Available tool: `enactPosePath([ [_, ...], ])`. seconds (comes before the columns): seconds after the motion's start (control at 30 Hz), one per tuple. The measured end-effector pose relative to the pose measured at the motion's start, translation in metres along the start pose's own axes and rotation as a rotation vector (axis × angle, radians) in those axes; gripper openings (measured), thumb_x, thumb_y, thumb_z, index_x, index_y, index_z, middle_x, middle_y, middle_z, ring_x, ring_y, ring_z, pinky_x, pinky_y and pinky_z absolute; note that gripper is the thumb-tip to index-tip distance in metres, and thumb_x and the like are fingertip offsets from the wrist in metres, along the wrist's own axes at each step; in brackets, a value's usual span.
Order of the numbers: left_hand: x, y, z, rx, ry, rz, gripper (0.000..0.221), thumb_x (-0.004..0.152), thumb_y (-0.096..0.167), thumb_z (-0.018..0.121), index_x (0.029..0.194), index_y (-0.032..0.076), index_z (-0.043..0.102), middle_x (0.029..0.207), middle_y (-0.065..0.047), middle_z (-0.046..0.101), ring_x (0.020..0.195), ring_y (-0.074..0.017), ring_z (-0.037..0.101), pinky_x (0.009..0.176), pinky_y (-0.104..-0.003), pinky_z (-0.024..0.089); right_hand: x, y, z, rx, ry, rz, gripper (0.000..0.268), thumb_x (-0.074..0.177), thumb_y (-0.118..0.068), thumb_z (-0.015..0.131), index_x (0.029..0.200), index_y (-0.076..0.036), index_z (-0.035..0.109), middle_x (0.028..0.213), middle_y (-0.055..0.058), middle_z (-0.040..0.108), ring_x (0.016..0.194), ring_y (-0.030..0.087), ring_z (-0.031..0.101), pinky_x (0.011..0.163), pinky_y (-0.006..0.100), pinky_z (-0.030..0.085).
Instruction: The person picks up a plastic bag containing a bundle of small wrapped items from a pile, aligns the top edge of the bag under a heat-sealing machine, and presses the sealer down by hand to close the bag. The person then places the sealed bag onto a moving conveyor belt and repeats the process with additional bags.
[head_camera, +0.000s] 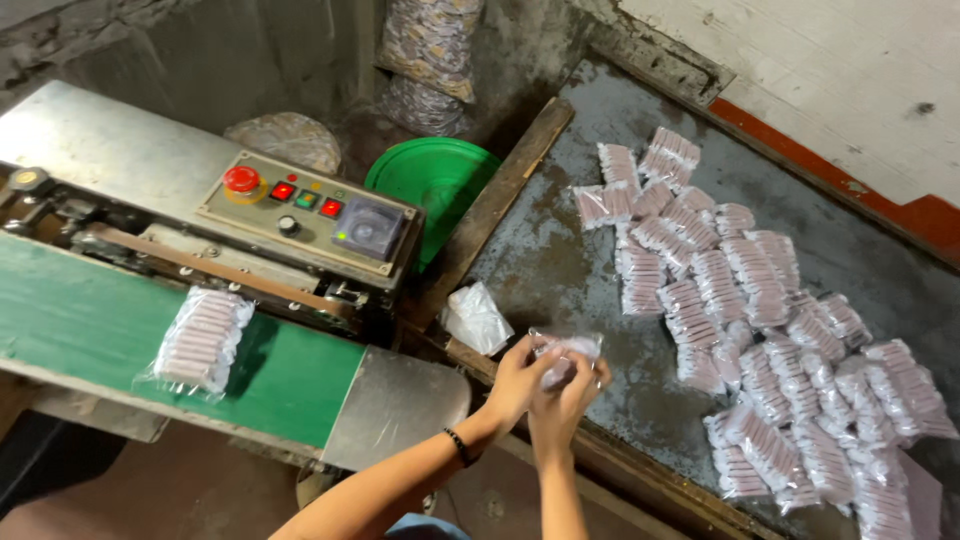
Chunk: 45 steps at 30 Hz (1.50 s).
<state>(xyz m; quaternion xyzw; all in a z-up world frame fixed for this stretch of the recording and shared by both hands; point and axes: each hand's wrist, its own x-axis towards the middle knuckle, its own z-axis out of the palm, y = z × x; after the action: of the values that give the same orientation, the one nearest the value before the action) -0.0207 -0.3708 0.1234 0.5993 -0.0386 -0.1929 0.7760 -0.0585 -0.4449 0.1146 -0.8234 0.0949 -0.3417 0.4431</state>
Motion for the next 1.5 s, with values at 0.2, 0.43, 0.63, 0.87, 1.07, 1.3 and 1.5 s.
enactPosePath([
  [0.2, -0.005, -0.004, -0.035, -0.024, 0.103, 0.203, 0.021, 0.095, 0.016, 0.064, 0.106, 0.011, 0.081, 0.113, -0.005, 0.080, 0.105, -0.0171, 0.073, 0.095, -0.031, 0.055, -0.031, -0.005, 0.006, -0.004, 0.046, -0.247, 0.051, 0.085, -0.011, 0.080, 0.126, -0.007, 0.051, 0.128, 0.018, 0.042, 0.120, 0.030, 0.049, 0.091, 0.039, 0.050],
  [0.43, -0.054, 0.032, -0.124, -0.098, -0.056, 0.189, 0.022, 0.096, 0.022, 0.069, 0.104, 0.006, 0.081, 0.108, -0.006, 0.079, 0.101, -0.0118, 0.069, 0.094, -0.025, 0.051, -0.019, -0.032, 0.014, 0.567, -0.339, 0.457, 0.021, 0.092, -0.008, 0.069, 0.109, 0.002, 0.077, 0.109, 0.014, 0.078, 0.106, 0.021, 0.070, 0.095, 0.031, 0.053],
  [0.63, -0.062, -0.028, -0.207, -0.329, 0.327, -0.189, 0.031, 0.086, 0.027, 0.081, 0.106, 0.003, 0.081, 0.086, -0.002, 0.074, 0.073, -0.0082, 0.065, 0.063, -0.020, 0.052, -0.060, 0.000, 0.106, 0.483, -0.361, 0.715, 0.017, 0.087, -0.015, 0.080, 0.096, 0.000, 0.079, 0.092, 0.012, 0.079, 0.077, 0.016, 0.070, 0.065, 0.029, 0.058],
  [0.87, -0.029, -0.072, -0.262, 0.102, 0.656, -0.405, 0.017, 0.077, 0.038, 0.079, 0.088, 0.028, 0.087, 0.081, -0.002, 0.078, 0.078, -0.0235, 0.071, 0.074, -0.036, 0.058, -0.088, 0.008, 0.177, 0.361, -0.227, 1.066, 0.023, 0.067, -0.016, 0.088, 0.085, -0.008, 0.077, 0.077, 0.010, 0.067, 0.053, 0.024, 0.065, 0.042, 0.040, 0.058],
  [1.07, -0.015, -0.061, -0.280, 0.247, 0.633, -0.432, 0.021, 0.076, 0.042, 0.080, 0.092, 0.028, 0.085, 0.086, -0.003, 0.079, 0.091, -0.0291, 0.075, 0.081, -0.038, 0.059, -0.083, -0.007, 0.196, 0.325, -0.130, 1.069, 0.023, 0.086, -0.028, 0.078, 0.095, -0.007, 0.079, 0.087, 0.018, 0.075, 0.058, 0.030, 0.072, 0.048, 0.045, 0.062],
  [1.3, 0.002, -0.073, -0.314, 0.209, 0.634, -0.476, 0.019, 0.073, 0.036, 0.082, 0.088, 0.024, 0.084, 0.070, -0.005, 0.075, 0.065, -0.0196, 0.073, 0.060, -0.035, 0.062, -0.084, 0.008, 0.231, 0.276, -0.082, 1.053, 0.023, 0.088, -0.029, 0.073, 0.091, -0.007, 0.078, 0.077, 0.014, 0.075, 0.052, 0.025, 0.069, 0.044, 0.041, 0.061],
  [1.5, -0.013, -0.054, -0.342, 0.285, 0.654, -0.404, 0.024, 0.079, 0.037, 0.079, 0.095, 0.020, 0.084, 0.082, -0.006, 0.080, 0.075, -0.0238, 0.077, 0.068, -0.039, 0.062, -0.087, -0.002, 0.256, 0.232, -0.138, 0.981, 0.025, 0.090, -0.028, 0.074, 0.098, -0.005, 0.078, 0.088, 0.020, 0.075, 0.064, 0.026, 0.069, 0.048, 0.039, 0.061],
])
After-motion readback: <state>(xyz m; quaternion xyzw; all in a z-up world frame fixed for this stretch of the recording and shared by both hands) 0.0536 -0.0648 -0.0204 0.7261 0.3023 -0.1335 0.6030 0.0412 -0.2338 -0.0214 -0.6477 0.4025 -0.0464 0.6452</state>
